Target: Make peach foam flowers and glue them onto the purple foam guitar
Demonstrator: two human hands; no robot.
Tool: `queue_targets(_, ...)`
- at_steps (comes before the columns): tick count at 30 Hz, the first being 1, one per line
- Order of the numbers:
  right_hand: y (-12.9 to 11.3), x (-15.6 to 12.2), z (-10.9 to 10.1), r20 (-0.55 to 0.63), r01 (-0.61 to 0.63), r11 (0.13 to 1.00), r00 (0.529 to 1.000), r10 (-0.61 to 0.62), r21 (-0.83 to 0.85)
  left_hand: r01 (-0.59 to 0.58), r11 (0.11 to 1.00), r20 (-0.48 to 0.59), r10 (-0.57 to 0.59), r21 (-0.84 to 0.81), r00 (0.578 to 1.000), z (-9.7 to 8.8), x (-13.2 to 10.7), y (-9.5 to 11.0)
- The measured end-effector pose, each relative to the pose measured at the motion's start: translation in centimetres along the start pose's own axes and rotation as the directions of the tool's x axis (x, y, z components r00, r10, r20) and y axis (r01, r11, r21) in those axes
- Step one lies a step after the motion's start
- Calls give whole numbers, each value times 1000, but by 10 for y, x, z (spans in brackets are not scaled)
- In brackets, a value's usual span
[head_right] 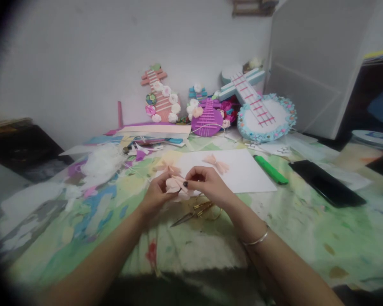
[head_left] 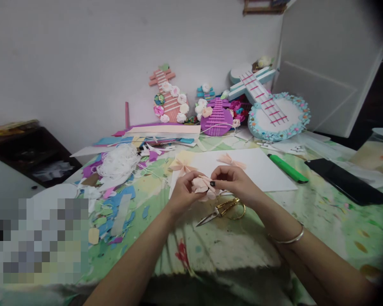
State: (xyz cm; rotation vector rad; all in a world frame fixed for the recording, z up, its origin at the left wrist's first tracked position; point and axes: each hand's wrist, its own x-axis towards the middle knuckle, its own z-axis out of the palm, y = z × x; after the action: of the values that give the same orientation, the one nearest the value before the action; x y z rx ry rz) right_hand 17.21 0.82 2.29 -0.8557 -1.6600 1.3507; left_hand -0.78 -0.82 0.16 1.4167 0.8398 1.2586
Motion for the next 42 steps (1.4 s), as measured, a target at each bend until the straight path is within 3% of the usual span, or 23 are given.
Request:
queue_targets(13, -2, -2, 0, 28, -31, 998, 999, 29, 57, 16, 1000, -11, -16, -11, 1000, 1, -1, 2)
queue_targets(30, -1, -1, 0, 30, -16, 1000, 999, 16, 1, 15, 1000, -8, -15, 4, 1000, 2, 0, 4)
queue_targets(42, 2, 4, -5, -14, 61, 998, 998, -61, -12, -10, 997, -154, -2, -78, 988, -8, 4, -10)
